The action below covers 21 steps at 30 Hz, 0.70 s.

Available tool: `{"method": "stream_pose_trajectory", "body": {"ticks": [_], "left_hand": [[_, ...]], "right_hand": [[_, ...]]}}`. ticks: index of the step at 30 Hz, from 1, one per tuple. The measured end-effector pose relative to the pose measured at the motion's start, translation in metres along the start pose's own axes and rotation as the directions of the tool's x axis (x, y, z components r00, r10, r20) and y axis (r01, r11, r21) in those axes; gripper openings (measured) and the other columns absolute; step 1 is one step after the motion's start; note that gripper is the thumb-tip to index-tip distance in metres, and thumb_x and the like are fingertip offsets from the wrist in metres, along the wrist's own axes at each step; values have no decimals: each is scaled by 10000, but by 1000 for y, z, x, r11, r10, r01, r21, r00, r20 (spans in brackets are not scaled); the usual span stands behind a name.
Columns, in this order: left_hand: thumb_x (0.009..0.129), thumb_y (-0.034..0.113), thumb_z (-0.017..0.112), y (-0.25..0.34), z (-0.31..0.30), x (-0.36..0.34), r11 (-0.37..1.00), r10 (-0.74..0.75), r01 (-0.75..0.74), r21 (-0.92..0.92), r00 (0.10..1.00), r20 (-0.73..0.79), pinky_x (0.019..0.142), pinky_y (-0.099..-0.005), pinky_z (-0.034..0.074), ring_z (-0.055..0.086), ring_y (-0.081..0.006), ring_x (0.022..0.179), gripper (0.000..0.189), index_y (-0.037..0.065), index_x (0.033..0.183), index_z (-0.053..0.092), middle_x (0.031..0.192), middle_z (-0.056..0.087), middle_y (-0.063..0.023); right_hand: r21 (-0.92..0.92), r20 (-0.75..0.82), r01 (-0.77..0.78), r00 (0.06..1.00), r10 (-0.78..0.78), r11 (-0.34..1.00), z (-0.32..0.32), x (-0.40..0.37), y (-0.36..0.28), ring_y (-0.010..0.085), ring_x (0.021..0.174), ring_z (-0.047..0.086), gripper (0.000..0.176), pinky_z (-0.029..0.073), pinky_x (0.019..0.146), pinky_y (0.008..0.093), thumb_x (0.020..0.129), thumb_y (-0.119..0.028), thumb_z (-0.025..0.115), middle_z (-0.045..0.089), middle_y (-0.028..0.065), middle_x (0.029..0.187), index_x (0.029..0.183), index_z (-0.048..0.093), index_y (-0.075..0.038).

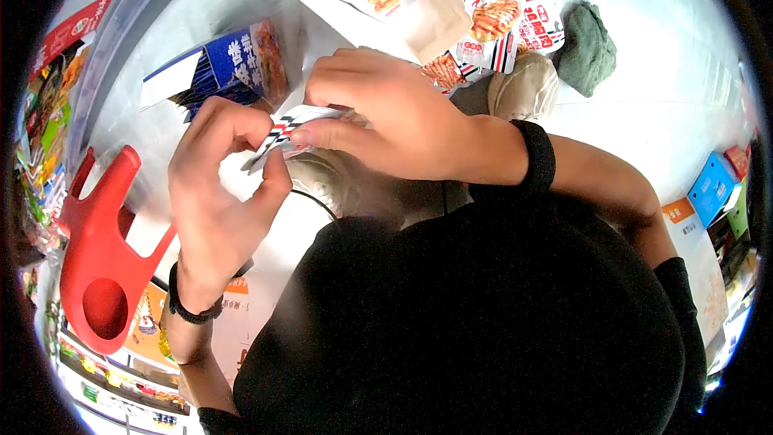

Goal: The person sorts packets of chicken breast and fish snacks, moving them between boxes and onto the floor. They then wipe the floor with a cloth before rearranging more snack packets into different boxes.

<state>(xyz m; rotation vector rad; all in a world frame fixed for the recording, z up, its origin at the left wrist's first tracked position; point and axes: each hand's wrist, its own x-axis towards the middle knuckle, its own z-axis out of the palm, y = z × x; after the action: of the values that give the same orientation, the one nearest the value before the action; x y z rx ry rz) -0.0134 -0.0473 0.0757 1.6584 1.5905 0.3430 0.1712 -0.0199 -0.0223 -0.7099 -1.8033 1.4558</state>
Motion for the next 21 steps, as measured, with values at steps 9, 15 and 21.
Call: {"method": "stream_pose_trajectory", "body": {"ticks": [9, 15, 21], "left_hand": [[749, -100, 654, 3, -6, 1, 988, -142, 148, -46, 983, 116, 664, -259, 560, 677, -137, 674, 149, -19, 854, 585, 770, 633, -70], [792, -103, 629, -2, -24, -6, 875, -255, 287, -389, 958, 134, 681, -225, 501, 633, -91, 740, 131, -56, 914, 623, 833, 666, -51], [822, -63, 504, -42, -50, -24, 548, -357, 231, -804, 934, 25, 858, -273, 498, 653, -144, 901, 285, -51, 1073, 639, 1028, 688, -115]], "right_hand": [[28, -1, -34, 999, 34, 999, 0, -3, 4, 324, 719, 526, 314, 404, 642, 402, 828, -267, 736, 514, 122, 733, 800, 539, -25], [202, 295, -281, 931, 215, 938, -14, -3, 7, 189, 860, 628, 327, 480, 741, 311, 785, -240, 805, 660, 104, 899, 938, 640, -2], [522, 473, -559, 818, 328, 644, -19, -3, 24, 132, 870, 616, 527, 484, 779, 298, 746, -408, 821, 684, 53, 943, 1070, 688, -14]]}}
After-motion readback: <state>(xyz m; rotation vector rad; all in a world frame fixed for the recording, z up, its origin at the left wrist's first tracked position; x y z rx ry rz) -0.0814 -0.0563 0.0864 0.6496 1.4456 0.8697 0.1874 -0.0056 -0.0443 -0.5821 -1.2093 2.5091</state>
